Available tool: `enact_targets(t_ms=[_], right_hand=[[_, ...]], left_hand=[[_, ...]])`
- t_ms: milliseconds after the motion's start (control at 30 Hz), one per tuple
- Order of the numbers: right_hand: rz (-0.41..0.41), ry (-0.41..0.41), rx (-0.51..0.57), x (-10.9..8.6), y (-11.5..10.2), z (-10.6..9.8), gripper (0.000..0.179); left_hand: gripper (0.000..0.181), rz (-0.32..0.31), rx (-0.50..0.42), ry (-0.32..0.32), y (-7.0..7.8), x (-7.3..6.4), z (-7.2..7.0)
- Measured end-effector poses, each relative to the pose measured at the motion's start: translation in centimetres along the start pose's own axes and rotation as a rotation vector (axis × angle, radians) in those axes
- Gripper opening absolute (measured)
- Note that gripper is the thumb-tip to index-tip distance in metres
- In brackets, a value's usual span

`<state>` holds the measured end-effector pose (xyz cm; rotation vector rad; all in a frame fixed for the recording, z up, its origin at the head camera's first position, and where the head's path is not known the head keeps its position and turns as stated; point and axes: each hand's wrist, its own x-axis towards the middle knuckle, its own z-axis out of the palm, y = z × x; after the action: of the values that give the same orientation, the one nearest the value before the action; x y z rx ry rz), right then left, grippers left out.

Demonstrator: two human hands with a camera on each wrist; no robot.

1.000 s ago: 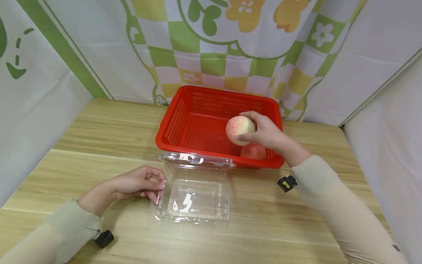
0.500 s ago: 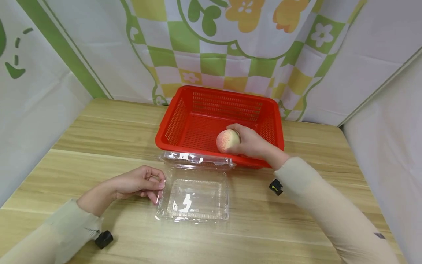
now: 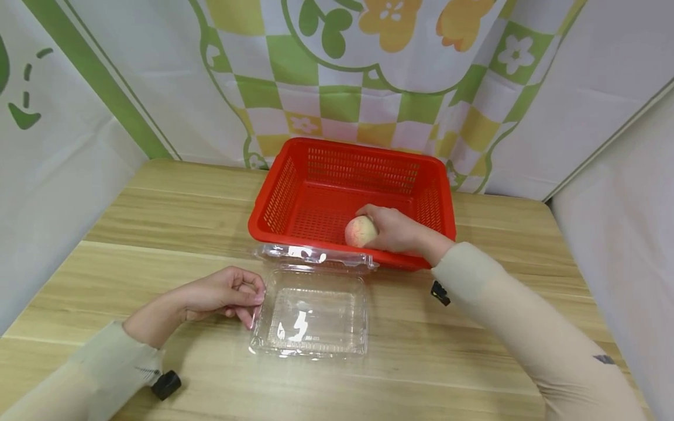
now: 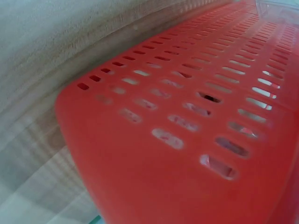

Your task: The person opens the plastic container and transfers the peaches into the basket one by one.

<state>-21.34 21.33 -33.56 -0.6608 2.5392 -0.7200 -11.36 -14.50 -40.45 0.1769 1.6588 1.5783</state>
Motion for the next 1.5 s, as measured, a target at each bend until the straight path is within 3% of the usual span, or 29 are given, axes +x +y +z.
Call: enact_targets(t_ms=[400, 667, 833, 1100, 1300, 1500], right_hand=[[0.038, -0.086, -0.011, 0.6, -0.3, 0.0, 0.057], [0.060, -0.128, -0.027, 0.6, -0.3, -0.3, 0.058], [0.049, -0.117, -0.057, 0.0, -0.5, -0.7, 0.061], [-0.053, 0.042, -0.138, -2.8, -1.1, -1.7, 0.064], [-0.092, 0.258, -0.171, -7.4, -1.0, -2.3, 0.069], [-0.121, 0.446, -0.132, -10.9, 1.0, -2.6, 0.071]], left_hand=[[0.008, 0.010, 0.034, -0.022, 0.5, 0.1, -0.4], [0.006, -0.025, 0.050, -0.021, 1.0, 0.6, -0.7], [0.008, -0.034, 0.053, -0.014, 1.0, 0.7, -0.7], [0.008, -0.026, 0.080, 0.010, 0.6, 0.5, -0.1], [0.010, 0.002, 0.161, 0.023, 0.4, 0.0, 0.8], [0.011, 0.024, 0.211, 0.061, 0.2, -0.6, 1.7]])
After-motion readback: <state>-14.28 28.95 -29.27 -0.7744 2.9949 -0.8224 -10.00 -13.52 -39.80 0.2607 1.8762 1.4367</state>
